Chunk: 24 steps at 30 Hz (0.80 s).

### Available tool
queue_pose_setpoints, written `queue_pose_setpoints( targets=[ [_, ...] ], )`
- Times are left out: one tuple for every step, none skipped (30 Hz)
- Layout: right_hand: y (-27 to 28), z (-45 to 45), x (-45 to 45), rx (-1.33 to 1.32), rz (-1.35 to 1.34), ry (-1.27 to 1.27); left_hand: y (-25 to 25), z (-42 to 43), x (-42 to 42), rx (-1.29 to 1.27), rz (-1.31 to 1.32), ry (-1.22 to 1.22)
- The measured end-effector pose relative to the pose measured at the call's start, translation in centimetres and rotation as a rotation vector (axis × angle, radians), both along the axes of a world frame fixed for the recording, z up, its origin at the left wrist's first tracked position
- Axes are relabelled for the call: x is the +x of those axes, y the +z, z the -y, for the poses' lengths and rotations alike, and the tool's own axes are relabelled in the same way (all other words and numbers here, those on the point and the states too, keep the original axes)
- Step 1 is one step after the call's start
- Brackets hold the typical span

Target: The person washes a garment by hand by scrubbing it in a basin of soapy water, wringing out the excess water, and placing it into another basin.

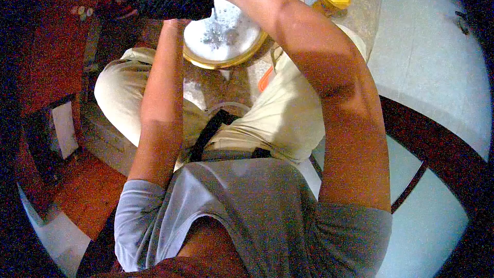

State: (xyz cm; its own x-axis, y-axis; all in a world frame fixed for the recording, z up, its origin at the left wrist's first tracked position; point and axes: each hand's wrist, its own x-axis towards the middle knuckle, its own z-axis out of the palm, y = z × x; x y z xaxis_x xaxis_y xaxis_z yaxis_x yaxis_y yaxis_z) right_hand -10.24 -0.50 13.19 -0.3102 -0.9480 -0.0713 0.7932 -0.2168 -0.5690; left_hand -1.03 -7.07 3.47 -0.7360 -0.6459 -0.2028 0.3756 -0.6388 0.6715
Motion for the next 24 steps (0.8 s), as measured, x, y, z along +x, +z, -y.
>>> queue_pose_setpoints(
  targets=[
    [-0.3, 0.2, -0.2, 0.001, 0.005, -0.012, -0.6, -0.5, 0.1, -0.116, 0.062, 0.004],
    [-0.6, 0.3, -0.5, 0.002, 0.009, -0.023, -1.1, -0.7, 0.5, -0.556, 0.263, -0.030],
    [-0.8, 0.4, -0.7, -0.002, 0.019, -0.012, -1.7, -1.0, 0.9, -0.983, 0.485, 0.004],
    [-0.9, 0.5, -0.9, -0.006, 0.028, 0.000, -3.7, -0.5, 1.0, -1.064, 0.473, -0.036],
    [-0.9, 0.5, -1.1, -0.012, 0.039, 0.013, -5.8, 0.0, 1.1, -1.144, 0.457, -0.074],
    [-1.0, 0.6, -1.3, -0.005, 0.020, -0.024, -7.8, 0.4, 1.2, -1.223, 0.437, -0.108],
    [-1.2, 0.9, -1.6, 0.003, 0.001, -0.060, -9.0, 0.7, 1.7, -1.122, 0.403, -0.202],
    [-1.3, 1.1, -1.7, 0.009, -0.020, -0.097, -10.1, 1.1, 1.9, -0.850, 0.447, -0.309],
    [-1.4, 1.4, -1.8, 0.004, -0.012, -0.102, -11.1, 1.6, 2.1, -0.572, 0.504, -0.372],
    [-1.4, 1.5, -2.0, -0.003, -0.004, -0.108, -12.3, 1.9, 2.3, -0.487, 0.459, -0.338],
    [-1.4, 1.5, -2.2, -0.011, 0.003, -0.114, -13.4, 1.9, 2.6, -0.403, 0.413, -0.303],
    [-1.3, 1.4, -2.5, -0.018, 0.016, -0.114, -14.5, 2.1, 2.8, -0.321, 0.366, -0.268],
    [-1.2, 1.4, -2.6, -0.024, 0.028, -0.114, -15.2, 2.3, 3.0, -0.232, 0.298, -0.235],
    [-1.3, 1.5, -2.8, -0.026, 0.043, -0.111, -15.9, 2.6, 3.0, -0.157, 0.201, -0.193],
    [-1.2, 1.4, -3.0, -0.031, 0.039, -0.115, -15.7, 2.7, 3.0, -0.086, 0.101, -0.151],
    [-1.1, 1.4, -3.1, -0.035, 0.035, -0.120, -15.6, 2.7, 2.9, -0.015, 0.000, -0.110],
    [-1.1, 1.3, -3.2, -0.039, 0.032, -0.125, -15.4, 2.8, 2.6, 0.032, -0.002, -0.025],
    [-1.0, 1.3, -3.1, -0.023, 0.025, -0.131, -15.0, 3.4, 2.6, 0.148, -0.143, -0.047],
    [-1.0, 1.3, -3.0, -0.006, 0.019, -0.137, -14.6, 4.3, 2.8, 0.263, -0.282, -0.069],
    [-1.1, 1.3, -3.0, 0.013, 0.011, -0.145, -14.3, 5.0, 2.7, 0.380, -0.423, -0.093],
    [-1.2, 1.4, -2.8, 0.010, 0.026, -0.126, -9.6, 3.9, 2.0, 0.330, -0.418, 0.030],
    [-1.5, 1.5, -2.5, 0.009, 0.043, -0.107, -5.2, 2.6, 1.6, 0.280, -0.409, 0.153],
    [-1.6, 1.4, -2.3, 0.007, 0.061, -0.087, -6.0, 4.2, 1.1, 0.255, -0.525, 0.166],
    [-1.6, 1.2, -2.0, 0.030, 0.046, -0.088, -5.6, 4.8, 1.2, 0.249, -0.564, 0.163]
  ],
)
